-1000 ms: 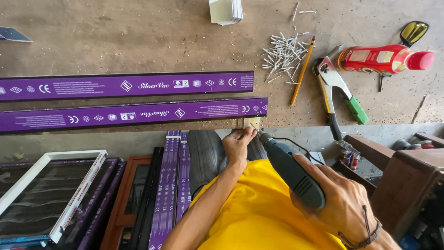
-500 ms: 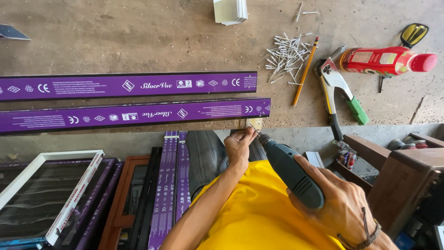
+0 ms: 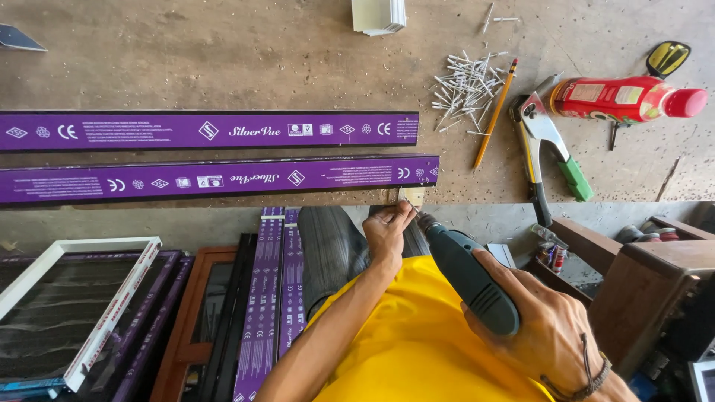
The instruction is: Finalizing the assembly of metal screen frames by drilling holes, marking measurements, and fastening brackets using power and hand tools.
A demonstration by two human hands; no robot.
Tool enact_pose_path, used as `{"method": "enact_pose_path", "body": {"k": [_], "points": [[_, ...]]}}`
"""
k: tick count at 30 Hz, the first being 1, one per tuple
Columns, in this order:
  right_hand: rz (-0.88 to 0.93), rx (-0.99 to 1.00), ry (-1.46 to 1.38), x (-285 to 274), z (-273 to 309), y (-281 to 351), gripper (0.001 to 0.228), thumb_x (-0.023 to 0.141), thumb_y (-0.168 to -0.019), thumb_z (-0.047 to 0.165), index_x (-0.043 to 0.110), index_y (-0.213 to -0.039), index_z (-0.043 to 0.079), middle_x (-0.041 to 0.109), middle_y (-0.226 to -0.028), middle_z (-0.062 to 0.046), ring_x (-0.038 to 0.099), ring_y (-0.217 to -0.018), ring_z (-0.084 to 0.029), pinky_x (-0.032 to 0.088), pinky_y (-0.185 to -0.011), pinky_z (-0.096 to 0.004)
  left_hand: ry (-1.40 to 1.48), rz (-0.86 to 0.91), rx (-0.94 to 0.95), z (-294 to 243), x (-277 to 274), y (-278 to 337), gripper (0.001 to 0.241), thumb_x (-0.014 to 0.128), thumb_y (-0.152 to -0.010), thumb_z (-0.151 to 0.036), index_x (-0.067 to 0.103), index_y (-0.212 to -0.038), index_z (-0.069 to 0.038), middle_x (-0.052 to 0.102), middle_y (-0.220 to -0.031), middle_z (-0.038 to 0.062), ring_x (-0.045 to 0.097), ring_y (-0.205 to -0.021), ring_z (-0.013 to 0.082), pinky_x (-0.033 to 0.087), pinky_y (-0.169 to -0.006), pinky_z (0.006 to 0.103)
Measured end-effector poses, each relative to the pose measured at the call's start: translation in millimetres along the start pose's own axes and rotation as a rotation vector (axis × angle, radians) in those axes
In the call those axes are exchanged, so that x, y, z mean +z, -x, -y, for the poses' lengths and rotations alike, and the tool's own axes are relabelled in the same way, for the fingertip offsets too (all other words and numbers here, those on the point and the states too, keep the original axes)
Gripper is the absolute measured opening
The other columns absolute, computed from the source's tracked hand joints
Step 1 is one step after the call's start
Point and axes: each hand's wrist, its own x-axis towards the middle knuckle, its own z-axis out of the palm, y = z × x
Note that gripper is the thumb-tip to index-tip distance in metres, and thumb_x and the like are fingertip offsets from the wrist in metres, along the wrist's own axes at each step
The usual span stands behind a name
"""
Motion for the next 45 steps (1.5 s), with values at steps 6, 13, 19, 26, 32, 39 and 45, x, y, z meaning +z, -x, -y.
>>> {"method": "enact_pose_path", "body": {"k": [6, 13, 19, 26, 32, 39, 45], "points": [[-0.021, -0.004, 0.008, 2.1, 1.0, 1.0, 0.079, 0.076, -0.069, 0.047, 0.054, -0.144, 0.036, 0.074, -0.126, 0.011, 0.077, -0.087, -0.029, 0.063, -0.064, -0.051, -0.021, 0.007, 0.008, 6.3, -1.4, -2.7, 0.021, 0.073, -0.089, -0.009, 0.075, -0.104, 0.006, 0.078, -0.103, 0.018, 0.077, -0.107, 0.0345, 0.062, -0.097, 0.0465], [0.03, 0.003, 0.013, 1.1, 0.4, -0.3, 0.082, 0.075, -0.07, 0.048, 0.05, -0.148, 0.037, 0.074, -0.126, 0.01, 0.077, -0.089, -0.03, 0.063, -0.066, -0.052, -0.047, 0.003, 0.026, 9.6, -1.5, -4.5, 0.02, 0.075, -0.088, -0.01, 0.076, -0.102, 0.005, 0.078, -0.099, 0.016, 0.078, -0.103, 0.0313, 0.062, -0.096, 0.0468], [0.063, 0.003, 0.034, 0.0, -0.1, -1.6, 0.083, 0.074, -0.072, 0.05, 0.048, -0.15, 0.038, 0.074, -0.123, 0.008, 0.078, -0.086, -0.031, 0.064, -0.063, -0.054, -0.057, -0.006, 0.018, 6.8, -0.7, -2.8, 0.021, 0.075, -0.088, -0.01, 0.076, -0.102, 0.005, 0.079, -0.098, 0.016, 0.078, -0.102, 0.0305, 0.063, -0.095, 0.046], [0.087, 0.013, 0.061, -3.8, 0.8, -3.8, 0.082, 0.074, -0.071, 0.05, 0.048, -0.149, 0.042, 0.075, -0.115, 0.011, 0.078, -0.083, -0.03, 0.064, -0.062, -0.052, -0.065, -0.01, 0.001, 7.5, -1.0, -4.5, 0.021, 0.074, -0.089, -0.01, 0.076, -0.103, 0.006, 0.078, -0.1, 0.017, 0.078, -0.103, 0.0319, 0.062, -0.096, 0.0458], [0.096, 0.041, 0.104, -3.3, 6.6, -1.5, 0.086, 0.073, -0.07, 0.054, 0.045, -0.151, 0.045, 0.073, -0.119, 0.013, 0.077, -0.088, -0.029, 0.064, -0.064, -0.05, -0.062, -0.018, -0.014, 4.9, -0.3, -4.2, 0.022, 0.075, -0.088, -0.011, 0.076, -0.104, 0.005, 0.078, -0.103, 0.017, 0.078, -0.105, 0.0333, 0.062, -0.096, 0.0455], [0.002, 0.028, 0.131, 0.1, 8.0, 2.1, 0.083, 0.074, -0.068, 0.053, 0.05, -0.147, 0.044, 0.073, -0.12, 0.016, 0.077, -0.089, -0.026, 0.063, -0.062, -0.049, -0.048, -0.02, -0.027, 2.0, 1.6, -2.7, 0.02, 0.075, -0.087, -0.008, 0.076, -0.102, 0.006, 0.078, -0.101, 0.019, 0.078, -0.103, 0.0344, 0.063, -0.094, 0.0458], [0.036, 0.031, 0.112, -1.6, 8.1, 0.4, 0.084, 0.073, -0.069, 0.054, 0.048, -0.148, 0.044, 0.073, -0.117, 0.015, 0.076, -0.087, -0.027, 0.063, -0.064, -0.049, -0.053, -0.019, -0.022, 4.6, 0.8, -4.5, 0.018, 0.075, -0.088, -0.006, 0.077, -0.103, 0.005, 0.078, -0.1, 0.018, 0.078, -0.103, 0.0334, 0.063, -0.095, 0.0453]]}}
